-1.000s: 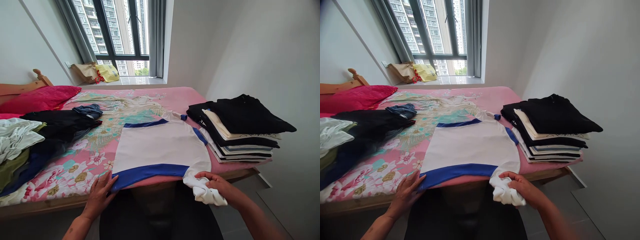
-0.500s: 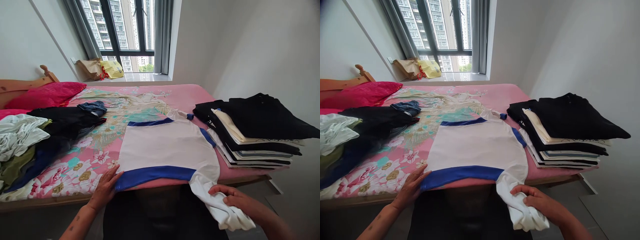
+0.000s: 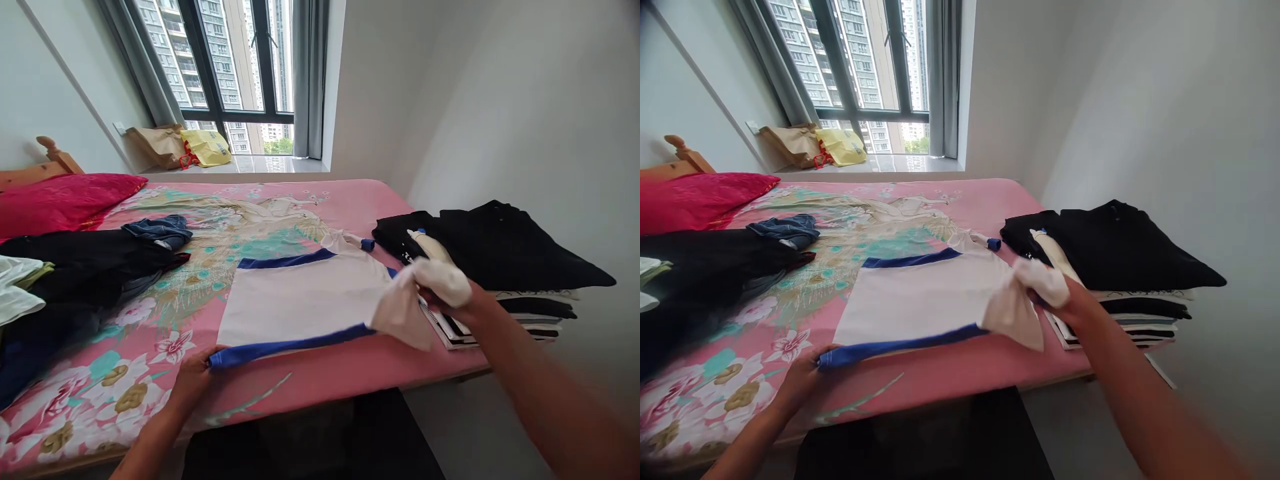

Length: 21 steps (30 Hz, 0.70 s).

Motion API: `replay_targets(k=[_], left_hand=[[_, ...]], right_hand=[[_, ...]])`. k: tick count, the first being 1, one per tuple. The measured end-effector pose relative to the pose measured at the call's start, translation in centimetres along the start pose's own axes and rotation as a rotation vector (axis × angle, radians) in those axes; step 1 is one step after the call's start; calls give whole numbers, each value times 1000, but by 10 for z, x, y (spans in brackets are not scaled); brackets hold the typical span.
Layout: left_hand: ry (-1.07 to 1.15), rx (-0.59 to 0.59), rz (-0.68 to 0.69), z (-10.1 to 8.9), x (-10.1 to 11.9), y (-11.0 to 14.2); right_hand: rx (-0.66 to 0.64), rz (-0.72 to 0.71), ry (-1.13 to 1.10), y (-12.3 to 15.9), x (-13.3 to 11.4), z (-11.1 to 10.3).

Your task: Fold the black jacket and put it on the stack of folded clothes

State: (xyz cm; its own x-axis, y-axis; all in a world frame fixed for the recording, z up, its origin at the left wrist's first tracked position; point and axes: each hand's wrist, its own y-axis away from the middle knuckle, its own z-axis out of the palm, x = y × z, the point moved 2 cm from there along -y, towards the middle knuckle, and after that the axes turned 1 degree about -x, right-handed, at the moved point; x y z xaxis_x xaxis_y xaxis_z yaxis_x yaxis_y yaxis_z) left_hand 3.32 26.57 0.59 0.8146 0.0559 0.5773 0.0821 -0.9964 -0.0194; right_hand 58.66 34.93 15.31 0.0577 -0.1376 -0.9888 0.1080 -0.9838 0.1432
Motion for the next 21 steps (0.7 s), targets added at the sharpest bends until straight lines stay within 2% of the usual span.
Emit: replay_targets(k=[2,3,5,7,10,12,14,16,19,21], left_hand=[[27,-42,-161,-1,5,-19],[25,-57,-212,-1,6,-27],[11,-83,-260,0,8,-37],[-3,-111,-271,1,7,-41],[17,-133,-251,1,4,-41],[71,-123,-226,0,1,-39],[127,-100,-205,-1,0,-36],[143,-80,-209,-2,1,-32],[114,-60,-255,-2,1,-25],[127,-52,-288,-1,-1,-22]], right_hand=[[78,-48,22,-49,-19,10],[217,-60,149,-67,-19,11],[319,-45,267,-87,-1,12],[334,-20,403,-85,33,10],[286,-12,590,-58,89,11],[228,-156,817,-38,116,18],[185,-375,1085,-25,133,29],[198,-529,1235,-24,143,38],[244,-625,1231,-35,150,40],[265,-659,1179,-42,152,34]])
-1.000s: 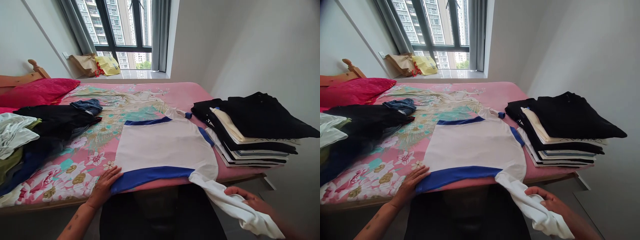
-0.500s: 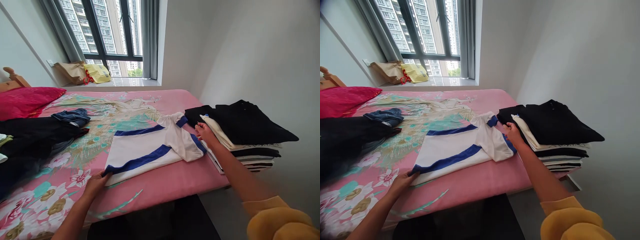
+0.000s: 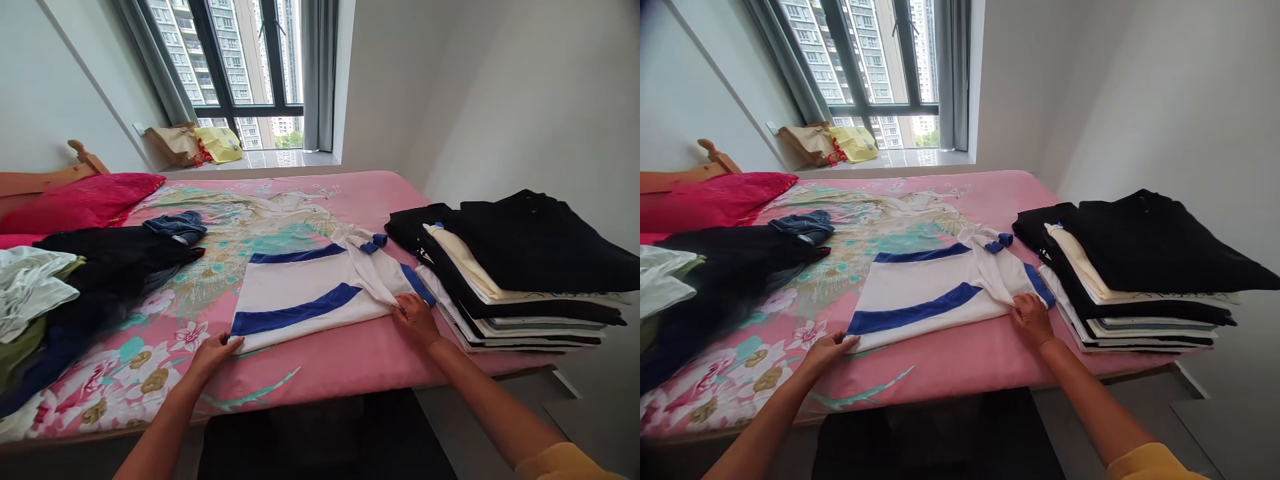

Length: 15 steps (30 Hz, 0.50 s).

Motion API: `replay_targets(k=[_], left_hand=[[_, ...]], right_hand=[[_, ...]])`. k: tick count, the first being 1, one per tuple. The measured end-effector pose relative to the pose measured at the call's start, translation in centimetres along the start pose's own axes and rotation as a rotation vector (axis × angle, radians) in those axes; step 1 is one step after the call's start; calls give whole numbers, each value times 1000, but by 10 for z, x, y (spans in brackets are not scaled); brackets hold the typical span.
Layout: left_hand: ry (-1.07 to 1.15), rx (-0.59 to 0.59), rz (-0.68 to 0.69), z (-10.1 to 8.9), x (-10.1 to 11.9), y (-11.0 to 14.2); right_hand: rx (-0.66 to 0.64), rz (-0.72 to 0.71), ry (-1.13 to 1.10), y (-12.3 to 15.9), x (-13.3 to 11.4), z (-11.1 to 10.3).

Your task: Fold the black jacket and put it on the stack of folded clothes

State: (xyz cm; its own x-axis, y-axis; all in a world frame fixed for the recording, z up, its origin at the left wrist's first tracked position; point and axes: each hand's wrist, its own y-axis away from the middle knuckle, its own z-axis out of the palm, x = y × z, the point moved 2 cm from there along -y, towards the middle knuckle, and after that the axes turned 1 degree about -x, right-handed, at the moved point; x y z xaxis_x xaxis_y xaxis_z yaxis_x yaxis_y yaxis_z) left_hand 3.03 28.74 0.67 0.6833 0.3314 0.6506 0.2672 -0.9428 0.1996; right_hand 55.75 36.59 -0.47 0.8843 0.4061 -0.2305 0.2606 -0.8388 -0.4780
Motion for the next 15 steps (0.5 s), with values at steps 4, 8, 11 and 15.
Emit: replay_targets(k=[4,8,11,15], left_hand=[[144,-33,-28,2,-5,-1],[200,-66,-21,2,-6,-6],[176,-96,-18,1,-7,-11],[37,-104,65,-1,-5,-13]], right_hand=[[8,181,12,9,23,-9],[-212,503,-31,25,37,-24],[-321,560,-89,25,38,-28],[-339,595,-97,21,38,-31]])
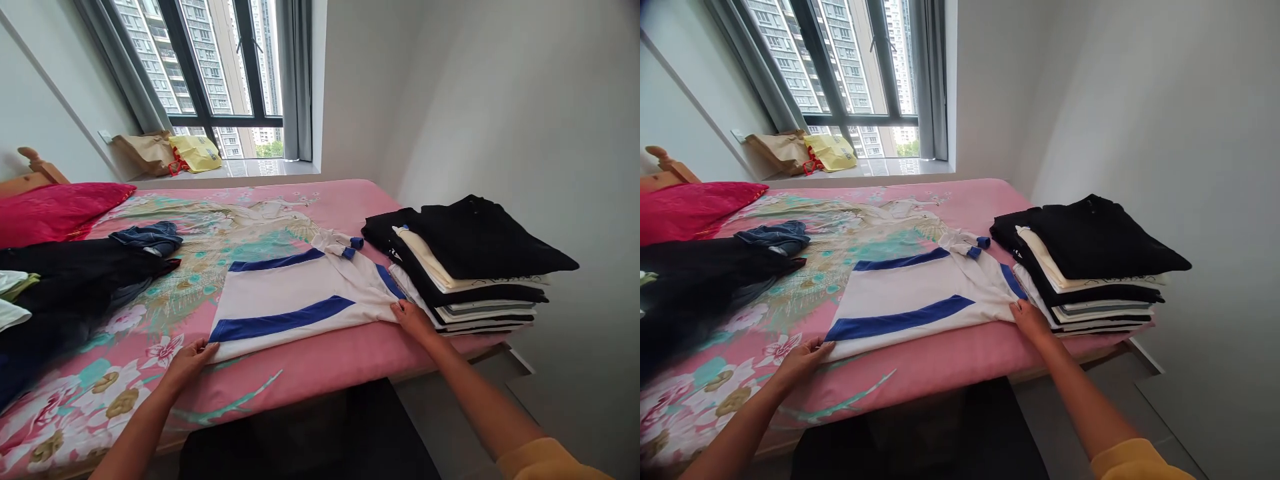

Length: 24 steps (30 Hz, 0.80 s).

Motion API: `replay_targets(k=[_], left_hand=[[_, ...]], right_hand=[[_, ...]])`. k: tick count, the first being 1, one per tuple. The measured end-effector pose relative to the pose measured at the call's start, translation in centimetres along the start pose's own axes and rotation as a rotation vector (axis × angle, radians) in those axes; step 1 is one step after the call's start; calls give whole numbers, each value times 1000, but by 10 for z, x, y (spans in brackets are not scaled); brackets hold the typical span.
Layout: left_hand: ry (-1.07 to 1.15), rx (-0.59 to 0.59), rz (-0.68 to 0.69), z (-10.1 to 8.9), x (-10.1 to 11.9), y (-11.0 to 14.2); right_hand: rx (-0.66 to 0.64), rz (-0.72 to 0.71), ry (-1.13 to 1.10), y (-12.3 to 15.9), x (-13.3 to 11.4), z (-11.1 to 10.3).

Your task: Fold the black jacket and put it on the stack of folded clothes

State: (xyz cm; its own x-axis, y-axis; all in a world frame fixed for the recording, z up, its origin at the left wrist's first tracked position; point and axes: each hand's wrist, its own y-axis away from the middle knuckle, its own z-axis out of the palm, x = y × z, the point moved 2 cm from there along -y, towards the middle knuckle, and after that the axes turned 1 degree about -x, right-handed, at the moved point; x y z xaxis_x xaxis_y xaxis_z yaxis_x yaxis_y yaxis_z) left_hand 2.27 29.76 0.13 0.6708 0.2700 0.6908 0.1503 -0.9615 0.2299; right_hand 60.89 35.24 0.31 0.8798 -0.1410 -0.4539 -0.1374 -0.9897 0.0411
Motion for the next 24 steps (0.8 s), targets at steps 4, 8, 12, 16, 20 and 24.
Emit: replay_targets(k=[4,8,12,16,20,24], left_hand=[[-190,66,-7,1,4,4],[-189,119,-10,2,9,7],[-158,96,-10,1,14,8],[-140,62,3,-2,18,7],[-125,54,13,-3,20,7],[-112,49,-26,-3,18,5]], right_hand=[[-30,-27,-40,5,0,-4],[-6,-134,-80,14,2,-8],[19,-130,-93,12,5,-12],[12,-57,-54,0,6,-13],[-29,51,40,-8,3,-11],[-57,60,42,-9,-1,-10]])
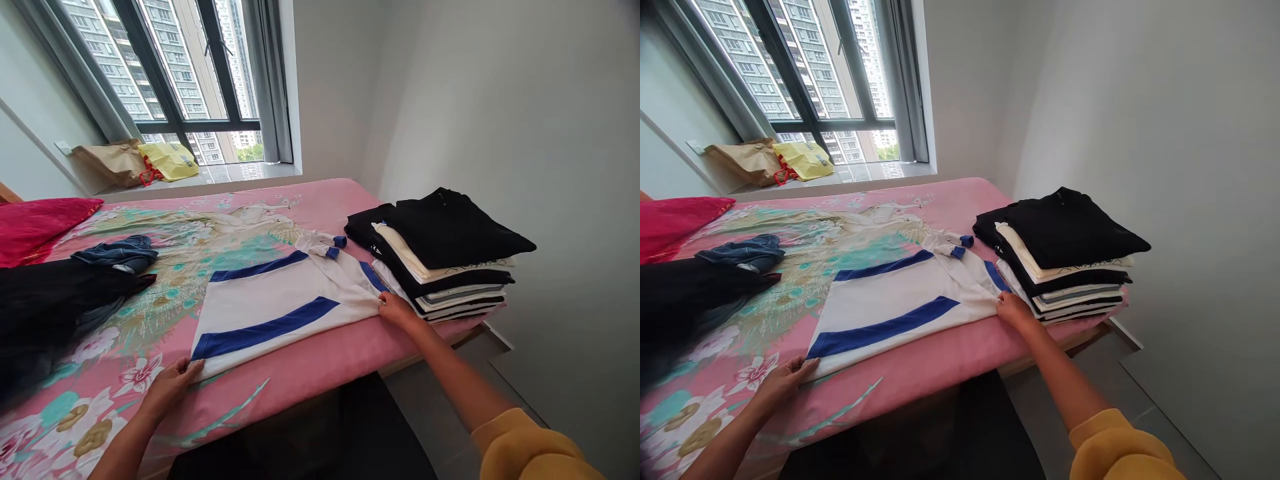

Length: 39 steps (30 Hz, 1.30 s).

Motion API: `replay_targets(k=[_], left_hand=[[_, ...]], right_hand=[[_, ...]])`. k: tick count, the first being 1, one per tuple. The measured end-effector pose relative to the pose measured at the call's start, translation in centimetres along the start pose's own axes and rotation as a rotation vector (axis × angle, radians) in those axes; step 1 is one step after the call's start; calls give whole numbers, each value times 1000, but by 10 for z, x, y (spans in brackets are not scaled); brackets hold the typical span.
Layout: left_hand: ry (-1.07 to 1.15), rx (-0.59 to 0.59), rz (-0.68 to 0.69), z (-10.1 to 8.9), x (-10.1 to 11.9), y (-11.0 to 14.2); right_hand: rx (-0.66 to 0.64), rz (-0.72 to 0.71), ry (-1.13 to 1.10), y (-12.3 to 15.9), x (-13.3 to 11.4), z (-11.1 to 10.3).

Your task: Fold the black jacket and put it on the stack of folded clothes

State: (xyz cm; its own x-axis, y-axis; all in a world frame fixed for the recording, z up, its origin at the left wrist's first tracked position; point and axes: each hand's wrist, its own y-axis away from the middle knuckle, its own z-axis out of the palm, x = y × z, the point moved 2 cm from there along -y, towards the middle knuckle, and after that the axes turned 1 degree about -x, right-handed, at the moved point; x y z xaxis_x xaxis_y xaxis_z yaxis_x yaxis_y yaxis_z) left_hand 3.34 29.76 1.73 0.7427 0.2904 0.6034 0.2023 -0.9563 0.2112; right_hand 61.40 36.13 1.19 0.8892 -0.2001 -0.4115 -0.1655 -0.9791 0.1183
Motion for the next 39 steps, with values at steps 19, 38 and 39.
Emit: replay_targets(k=[19,38,39], left_hand=[[-22,80,-49,7,6,19],[-261,3,-19,-2,-25,70],[-257,1,-31,-1,-26,74]], right_hand=[[-138,189,-535,11,27,28],[-205,121,-496,70,51,37],[-212,133,-522,74,53,39]])
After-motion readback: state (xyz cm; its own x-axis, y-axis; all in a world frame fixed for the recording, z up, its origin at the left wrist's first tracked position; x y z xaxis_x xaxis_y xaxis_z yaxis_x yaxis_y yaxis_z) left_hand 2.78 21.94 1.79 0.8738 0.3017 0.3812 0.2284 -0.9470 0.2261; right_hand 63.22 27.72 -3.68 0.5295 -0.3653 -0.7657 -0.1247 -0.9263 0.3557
